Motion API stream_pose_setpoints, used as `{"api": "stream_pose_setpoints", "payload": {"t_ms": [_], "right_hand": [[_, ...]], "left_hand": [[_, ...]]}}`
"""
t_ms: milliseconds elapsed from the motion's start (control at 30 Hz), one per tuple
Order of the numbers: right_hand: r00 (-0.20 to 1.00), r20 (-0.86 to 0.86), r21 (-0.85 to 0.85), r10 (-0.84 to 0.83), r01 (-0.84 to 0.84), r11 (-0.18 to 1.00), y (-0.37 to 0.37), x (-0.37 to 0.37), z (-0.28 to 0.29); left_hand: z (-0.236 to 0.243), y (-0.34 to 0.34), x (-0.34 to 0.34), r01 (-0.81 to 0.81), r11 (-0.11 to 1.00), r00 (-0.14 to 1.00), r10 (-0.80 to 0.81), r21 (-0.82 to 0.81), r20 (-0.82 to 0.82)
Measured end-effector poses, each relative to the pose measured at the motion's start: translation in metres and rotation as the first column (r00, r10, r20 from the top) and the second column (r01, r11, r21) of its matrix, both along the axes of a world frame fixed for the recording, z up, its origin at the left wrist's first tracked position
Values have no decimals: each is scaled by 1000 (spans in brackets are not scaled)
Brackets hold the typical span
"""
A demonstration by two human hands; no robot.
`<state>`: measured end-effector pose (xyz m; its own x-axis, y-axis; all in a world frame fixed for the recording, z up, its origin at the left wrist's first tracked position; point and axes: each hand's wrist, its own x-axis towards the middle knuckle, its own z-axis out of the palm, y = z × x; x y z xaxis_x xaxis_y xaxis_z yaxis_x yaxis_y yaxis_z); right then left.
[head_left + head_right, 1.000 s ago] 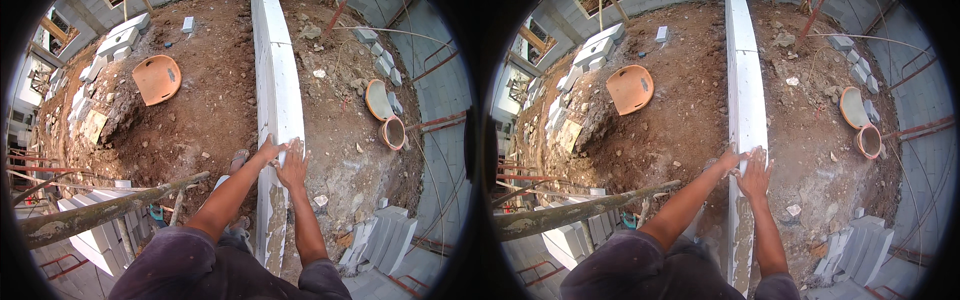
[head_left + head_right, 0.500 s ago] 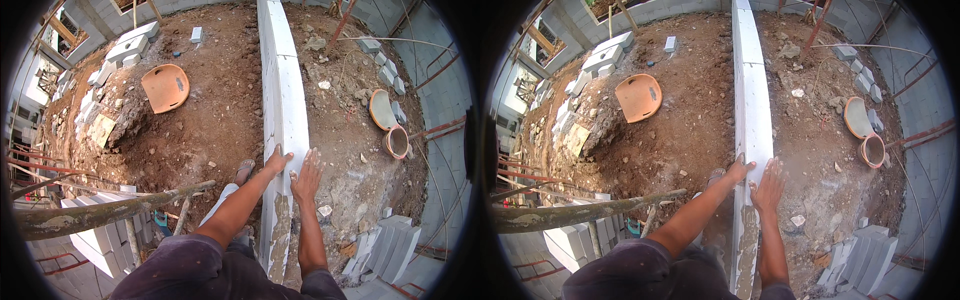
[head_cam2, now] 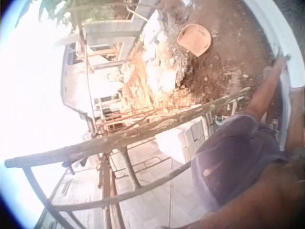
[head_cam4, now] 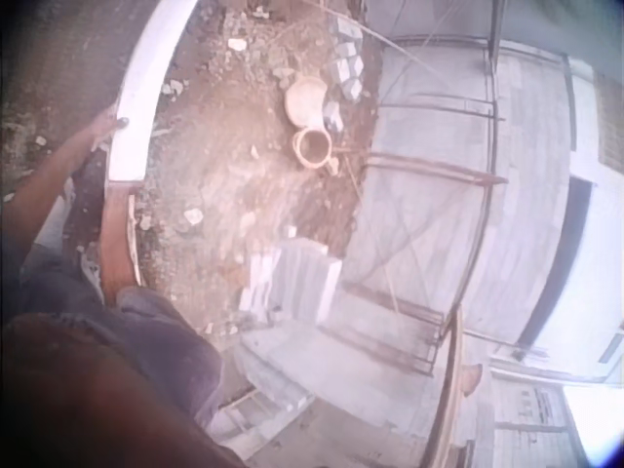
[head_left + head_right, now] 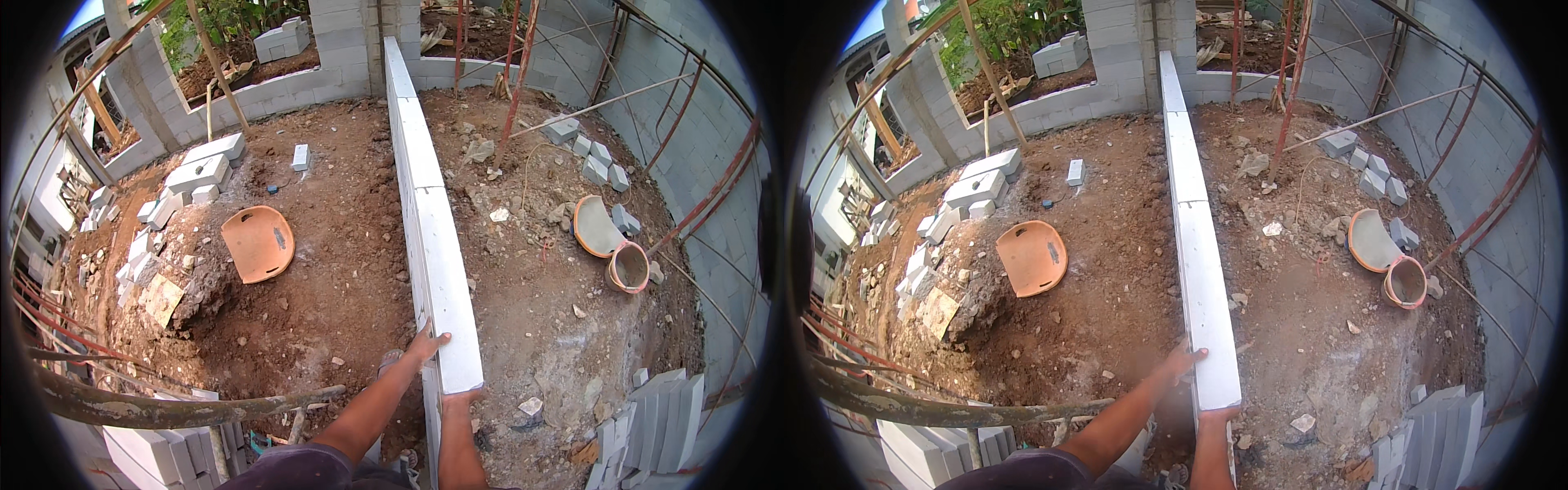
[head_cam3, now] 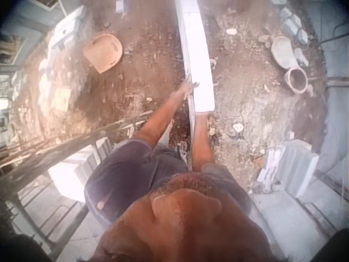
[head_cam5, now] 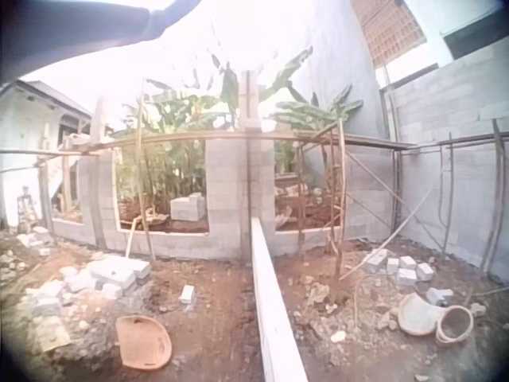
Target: The person picks up white rectangular blocks and places them along a low wall. Using a trowel, they scoop mortar from a bucket and spread it between the blocks to secure them in place. The person repeats this process, adding mortar and positioning additional blocks along the wall.
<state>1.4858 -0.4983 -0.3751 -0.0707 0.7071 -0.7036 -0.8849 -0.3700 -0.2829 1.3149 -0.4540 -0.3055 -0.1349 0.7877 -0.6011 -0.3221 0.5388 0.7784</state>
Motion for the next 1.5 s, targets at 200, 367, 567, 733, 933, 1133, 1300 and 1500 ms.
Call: {"api": "stream_pose_setpoints", "payload": {"t_ms": [200, 367, 567, 733, 933, 1133, 1300, 1500], "right_hand": [[935, 138, -305, 327, -274, 912, -31, 29, 38], [843, 322, -177, 430, -393, 903, -69, 159, 10], [166, 978, 39, 129, -747, 664, -169, 176, 142], [-427, 869, -361, -250, -892, 271, -279, 149, 199], [-292, 806, -237, -515, -956, 171, -357, 149, 150], [-233, 653, -278, -720, -959, 58, -395, 137, 133], [-581, 691, -644, -431, -765, 0, -424, 116, 117], [-334, 940, -255, 61, -812, -525, -470, 60, 192]], "left_hand": [[-99, -2, -10, -46, 991, 994, 58, 128, -89], [-65, -21, 36, -85, 991, 923, 118, 103, -366], [-16, -199, 98, -28, 998, 972, 16, -49, -236], [81, -337, 138, 251, 944, 927, -172, -213, 332], [129, -407, 127, 203, 943, 844, -31, -265, 535], [110, -482, 118, 121, 949, 880, 34, -293, 474], [143, -543, 82, -136, 991, 861, 118, 1, 494], [112, -748, 28, -543, 840, 832, 536, 13, 142]]}}
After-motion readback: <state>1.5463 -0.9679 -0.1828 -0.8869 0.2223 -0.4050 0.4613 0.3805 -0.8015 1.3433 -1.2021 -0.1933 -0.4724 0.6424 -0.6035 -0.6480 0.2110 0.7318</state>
